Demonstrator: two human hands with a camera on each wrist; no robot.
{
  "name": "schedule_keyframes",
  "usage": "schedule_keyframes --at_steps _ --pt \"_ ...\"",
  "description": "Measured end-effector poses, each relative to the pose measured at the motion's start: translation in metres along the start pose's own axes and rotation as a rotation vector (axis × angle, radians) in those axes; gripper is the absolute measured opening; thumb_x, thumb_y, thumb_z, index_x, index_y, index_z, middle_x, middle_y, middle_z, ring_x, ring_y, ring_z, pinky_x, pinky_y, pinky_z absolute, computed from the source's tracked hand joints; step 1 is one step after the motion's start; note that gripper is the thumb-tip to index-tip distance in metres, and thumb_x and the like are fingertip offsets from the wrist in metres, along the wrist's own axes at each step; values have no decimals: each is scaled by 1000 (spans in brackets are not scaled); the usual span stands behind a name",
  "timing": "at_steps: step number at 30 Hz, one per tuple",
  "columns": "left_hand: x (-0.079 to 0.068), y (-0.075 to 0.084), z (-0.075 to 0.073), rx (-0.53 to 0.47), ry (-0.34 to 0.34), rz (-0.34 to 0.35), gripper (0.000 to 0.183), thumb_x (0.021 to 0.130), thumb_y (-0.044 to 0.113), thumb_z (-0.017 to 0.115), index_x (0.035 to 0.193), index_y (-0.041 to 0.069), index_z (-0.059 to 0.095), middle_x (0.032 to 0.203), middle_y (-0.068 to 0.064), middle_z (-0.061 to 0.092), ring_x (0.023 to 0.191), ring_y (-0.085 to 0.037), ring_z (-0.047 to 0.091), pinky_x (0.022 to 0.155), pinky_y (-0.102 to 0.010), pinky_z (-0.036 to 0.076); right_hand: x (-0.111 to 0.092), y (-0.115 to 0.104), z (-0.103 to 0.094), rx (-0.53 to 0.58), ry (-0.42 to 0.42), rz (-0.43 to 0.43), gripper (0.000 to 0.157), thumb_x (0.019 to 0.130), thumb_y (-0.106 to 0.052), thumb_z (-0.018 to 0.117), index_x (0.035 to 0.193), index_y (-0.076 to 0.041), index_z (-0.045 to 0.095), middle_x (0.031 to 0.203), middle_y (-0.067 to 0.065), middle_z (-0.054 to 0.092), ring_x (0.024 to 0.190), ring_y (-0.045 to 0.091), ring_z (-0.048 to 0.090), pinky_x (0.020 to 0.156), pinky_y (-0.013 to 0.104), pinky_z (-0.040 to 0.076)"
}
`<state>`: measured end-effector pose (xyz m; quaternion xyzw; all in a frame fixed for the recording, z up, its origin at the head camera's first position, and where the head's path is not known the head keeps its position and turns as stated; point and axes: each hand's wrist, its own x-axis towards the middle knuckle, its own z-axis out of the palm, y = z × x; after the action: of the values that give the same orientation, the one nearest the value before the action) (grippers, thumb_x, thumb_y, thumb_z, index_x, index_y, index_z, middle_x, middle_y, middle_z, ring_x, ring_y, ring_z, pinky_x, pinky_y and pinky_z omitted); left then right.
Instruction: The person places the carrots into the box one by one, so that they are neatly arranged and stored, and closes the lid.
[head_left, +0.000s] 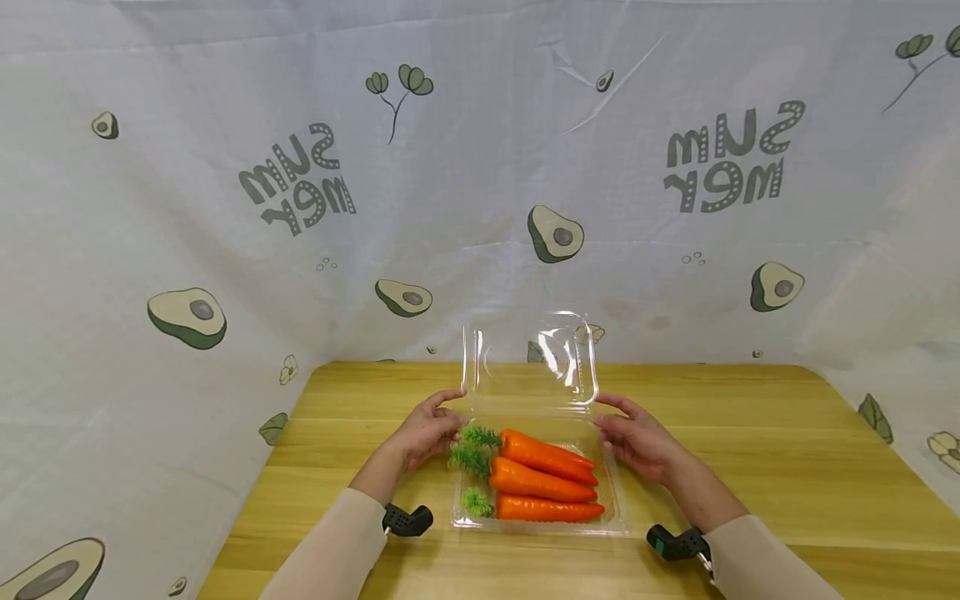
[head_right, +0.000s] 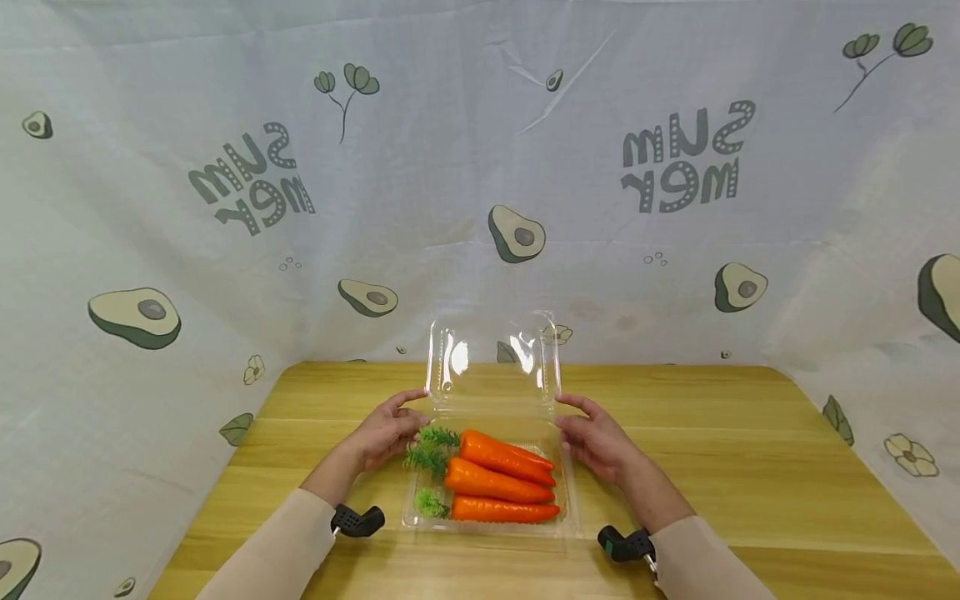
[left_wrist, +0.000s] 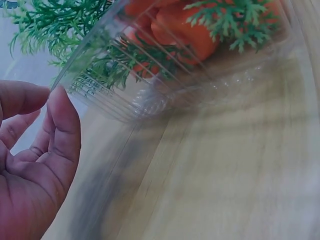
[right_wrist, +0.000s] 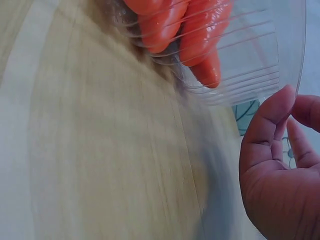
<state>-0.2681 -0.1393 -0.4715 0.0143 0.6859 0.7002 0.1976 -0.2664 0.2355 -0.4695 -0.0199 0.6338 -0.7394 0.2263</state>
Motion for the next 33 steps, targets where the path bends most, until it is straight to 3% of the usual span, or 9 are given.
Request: schedule_keyframes --at_steps 13,22,28,33 --pt "9 2 3 9 62 30 54 100 4 58 152 13 46 103 -7 60 74 -13 55 66 -24 49 8 -6 2 -58 75 -22 43 105 -11 54 146 -9 39 87 -6 62 69 7 57 65 19 53" --pt "14 3 6 42 104 47 51 101 7 58 151 12 48 105 -7 60 74 -12 56 57 -23 40 14 -11 8 -152 175 -36 55 103 -12 59 150 2 35 98 -5 61 71 7 59 68 18 57" --pt "15 3 8 47 139 55 46 102 6 58 147 8 51 105 -7 60 73 -12 56 57 -23 40 18 -12 11 -183 222 -18 51 103 -11 59 148 1 38 99 -5 59 73 9 59 71 19 58" --pt "16 2 9 45 153 53 39 101 4 57 141 6 55 103 -5 60 75 -13 56 60 -22 42 19 -11 11 -174 232 -29 40 103 -10 59 139 -1 45 98 -5 58 73 10 58 69 19 57"
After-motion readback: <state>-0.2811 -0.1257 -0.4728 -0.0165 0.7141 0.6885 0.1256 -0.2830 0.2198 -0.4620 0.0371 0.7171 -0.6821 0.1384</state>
